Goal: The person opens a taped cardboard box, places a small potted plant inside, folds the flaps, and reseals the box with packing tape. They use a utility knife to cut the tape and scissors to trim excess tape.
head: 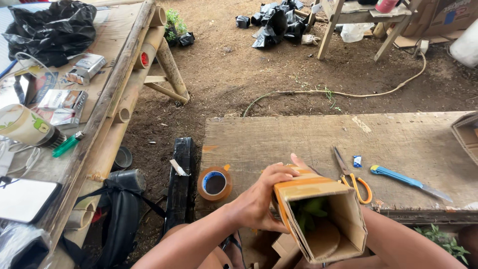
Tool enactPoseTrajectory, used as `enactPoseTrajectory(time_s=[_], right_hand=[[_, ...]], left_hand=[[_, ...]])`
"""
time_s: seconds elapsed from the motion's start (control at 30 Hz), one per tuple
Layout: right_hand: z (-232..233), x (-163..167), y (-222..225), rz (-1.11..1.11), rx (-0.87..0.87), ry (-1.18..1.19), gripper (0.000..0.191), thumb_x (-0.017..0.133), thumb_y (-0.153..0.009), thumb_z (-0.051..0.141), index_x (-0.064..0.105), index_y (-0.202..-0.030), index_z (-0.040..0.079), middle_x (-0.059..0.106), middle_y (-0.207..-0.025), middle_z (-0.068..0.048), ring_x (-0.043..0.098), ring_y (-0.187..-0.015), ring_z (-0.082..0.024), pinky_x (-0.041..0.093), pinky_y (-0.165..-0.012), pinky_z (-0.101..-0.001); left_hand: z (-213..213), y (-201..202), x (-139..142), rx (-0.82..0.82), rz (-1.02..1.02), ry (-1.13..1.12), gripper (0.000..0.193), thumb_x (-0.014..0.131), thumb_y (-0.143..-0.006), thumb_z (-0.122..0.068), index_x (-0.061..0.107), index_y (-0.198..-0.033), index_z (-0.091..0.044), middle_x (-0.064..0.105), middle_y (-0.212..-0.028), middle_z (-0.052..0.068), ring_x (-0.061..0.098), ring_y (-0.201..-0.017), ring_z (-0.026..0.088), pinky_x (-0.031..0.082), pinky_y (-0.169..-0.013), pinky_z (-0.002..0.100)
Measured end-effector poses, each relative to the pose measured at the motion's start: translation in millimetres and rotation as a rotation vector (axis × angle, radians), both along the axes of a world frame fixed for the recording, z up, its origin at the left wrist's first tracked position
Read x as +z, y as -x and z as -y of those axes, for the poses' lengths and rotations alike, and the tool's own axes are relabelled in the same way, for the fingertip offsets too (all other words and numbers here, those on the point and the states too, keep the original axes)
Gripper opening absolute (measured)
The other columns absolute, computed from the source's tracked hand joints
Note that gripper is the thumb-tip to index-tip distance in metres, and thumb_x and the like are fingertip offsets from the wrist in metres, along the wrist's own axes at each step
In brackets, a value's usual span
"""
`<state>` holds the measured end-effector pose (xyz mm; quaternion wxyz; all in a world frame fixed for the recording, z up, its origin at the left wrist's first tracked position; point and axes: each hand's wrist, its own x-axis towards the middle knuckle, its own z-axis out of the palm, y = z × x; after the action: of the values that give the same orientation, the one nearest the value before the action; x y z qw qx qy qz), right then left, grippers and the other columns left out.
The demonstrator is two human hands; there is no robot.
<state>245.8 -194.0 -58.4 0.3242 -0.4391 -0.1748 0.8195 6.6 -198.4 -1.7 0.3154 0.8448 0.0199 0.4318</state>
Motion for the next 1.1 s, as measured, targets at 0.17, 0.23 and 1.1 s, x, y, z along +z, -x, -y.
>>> enactPoseTrajectory(time_s=[0.17,0.23,1.1], right_hand=[[4,-32,-20,0.150,-0.043,-0.174,0.063,0.054,-0.089,0.067,0.041,-0.127,0.018,0.049,-0.118,-0.007,0.050,-0.104,-0.021,0.042,-0.086,-0.0392],[-3,-37,-20,0.320,-0.039,-0.316,0.072,0.053,-0.089,0.065,0.033,-0.139,0.017,0.045,-0.132,-0.009,0.047,-0.118,-0.022,0.040,-0.096,-0.0416],[23,1,24,0.418,0.232,-0.723,0.116,0.090,-0.067,0.030,0.018,-0.155,0.011,0.047,-0.147,-0.013,0.048,-0.140,-0.029,0.045,-0.109,-0.0515]], left_hand=[[3,-1,10,0.084,-0.055,0.192,0.109,0.095,-0.074,-0.031,0.025,-0.154,-0.007,0.049,-0.147,0.021,0.056,-0.137,0.035,0.048,-0.116,0.046],[3,-5,13,0.177,-0.069,0.360,0.108,0.094,-0.074,-0.032,0.025,-0.152,-0.002,0.052,-0.144,0.022,0.057,-0.136,0.032,0.050,-0.115,0.044],[-24,-4,17,0.306,0.113,0.829,0.138,0.092,-0.069,-0.030,-0.008,-0.162,-0.012,0.042,-0.151,0.017,0.049,-0.143,0.033,0.044,-0.113,0.049]])
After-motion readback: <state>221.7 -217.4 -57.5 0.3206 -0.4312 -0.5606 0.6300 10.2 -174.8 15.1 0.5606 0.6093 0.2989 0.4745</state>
